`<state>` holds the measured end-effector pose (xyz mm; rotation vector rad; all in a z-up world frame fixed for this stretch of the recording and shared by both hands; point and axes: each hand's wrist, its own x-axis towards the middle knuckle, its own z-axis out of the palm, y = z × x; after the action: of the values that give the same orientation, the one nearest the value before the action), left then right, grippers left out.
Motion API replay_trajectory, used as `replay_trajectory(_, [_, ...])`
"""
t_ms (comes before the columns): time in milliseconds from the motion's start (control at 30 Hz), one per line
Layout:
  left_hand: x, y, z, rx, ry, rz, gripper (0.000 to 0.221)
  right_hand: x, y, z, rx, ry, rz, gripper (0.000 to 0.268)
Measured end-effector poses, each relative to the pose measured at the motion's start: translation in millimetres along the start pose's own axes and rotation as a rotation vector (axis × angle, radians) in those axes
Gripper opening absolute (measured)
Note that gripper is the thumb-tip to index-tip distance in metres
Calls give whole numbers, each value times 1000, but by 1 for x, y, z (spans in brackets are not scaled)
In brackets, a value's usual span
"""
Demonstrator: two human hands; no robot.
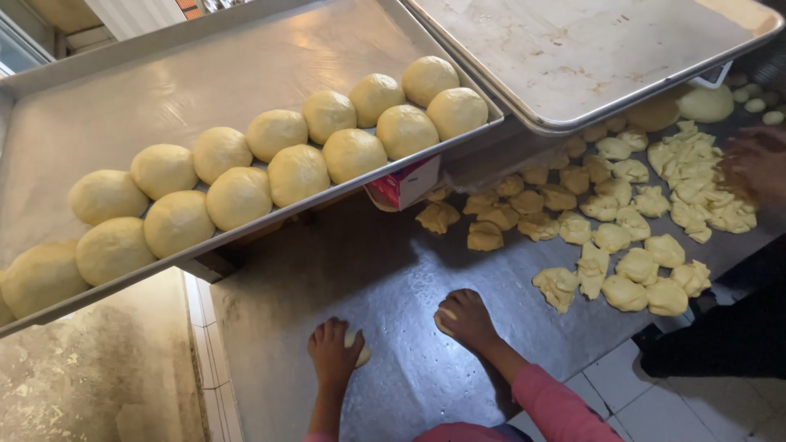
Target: Shaping individual pieces of dough into smooth balls on a metal workbench and arranging them on a large baking tray.
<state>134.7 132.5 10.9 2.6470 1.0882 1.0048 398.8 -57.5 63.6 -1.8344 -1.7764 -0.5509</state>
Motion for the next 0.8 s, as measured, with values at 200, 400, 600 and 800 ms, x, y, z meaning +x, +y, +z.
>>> replay_trajectory(200, [-76, 28, -28, -290, -190, 31, 54, -49, -42, -27, 603, -255, 396, 35])
replay_trajectory(400, [-15, 83, 16, -14, -216, 13, 37, 7, -78, 32, 153, -228, 233, 18])
replay_trajectory(600, [8, 12, 26, -85, 22, 186, 52, 10, -21, 49, 31, -277, 512, 45])
replay_trajectory(800, [-43, -1, -42, -330, -306, 104, 61, -47, 3, -18, 303, -246, 490, 43])
